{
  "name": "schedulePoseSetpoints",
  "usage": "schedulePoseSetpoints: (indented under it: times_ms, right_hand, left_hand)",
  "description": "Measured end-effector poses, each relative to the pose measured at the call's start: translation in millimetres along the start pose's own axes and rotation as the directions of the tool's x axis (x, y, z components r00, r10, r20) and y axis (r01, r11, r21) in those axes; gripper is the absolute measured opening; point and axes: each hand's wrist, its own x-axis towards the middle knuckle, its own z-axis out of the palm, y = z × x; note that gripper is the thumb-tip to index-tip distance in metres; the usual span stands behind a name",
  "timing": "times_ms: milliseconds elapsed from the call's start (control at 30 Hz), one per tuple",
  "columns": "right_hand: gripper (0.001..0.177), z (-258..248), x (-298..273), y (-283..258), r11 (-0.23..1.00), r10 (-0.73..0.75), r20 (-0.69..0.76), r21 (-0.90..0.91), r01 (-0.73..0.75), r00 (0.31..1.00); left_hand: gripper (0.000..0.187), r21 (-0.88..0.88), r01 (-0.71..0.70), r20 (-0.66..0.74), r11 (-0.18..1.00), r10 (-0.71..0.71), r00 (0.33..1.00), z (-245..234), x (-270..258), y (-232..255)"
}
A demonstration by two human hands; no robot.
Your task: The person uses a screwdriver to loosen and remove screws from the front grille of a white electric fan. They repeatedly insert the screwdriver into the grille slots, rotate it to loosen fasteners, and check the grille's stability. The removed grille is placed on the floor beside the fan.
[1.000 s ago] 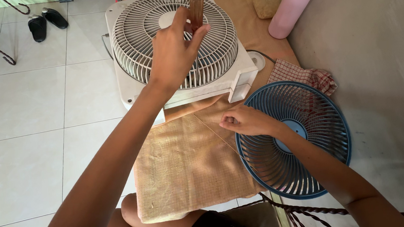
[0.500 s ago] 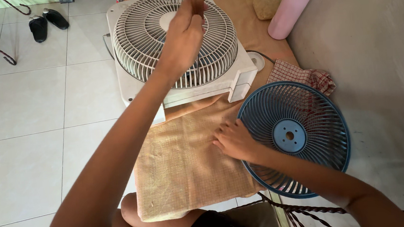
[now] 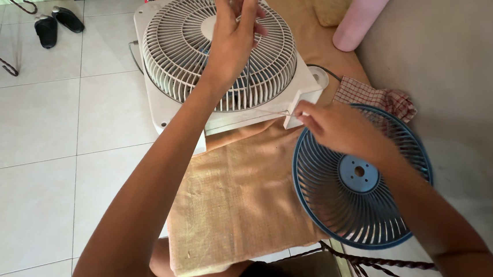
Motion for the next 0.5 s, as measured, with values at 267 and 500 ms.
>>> schedulePoseSetpoints:
  times_ms: [267, 500]
  right_hand:
    - [0.014, -34, 28, -37, 0.938, -0.126, -0.050, -0.330, 0.103, 0.991]
    - [0.013, -35, 38, -39, 0.916, -0.135, 0.016, -0.379, 0.131, 0.991]
  left_hand:
    - [0.049, -0.105, 0.105, 0.035, 0.989, -0.101, 0.994, 4, 5, 3]
    - [0.025, 0.005, -0.082, 0.090, 0.997, 0.081, 0.993, -7, 6, 10]
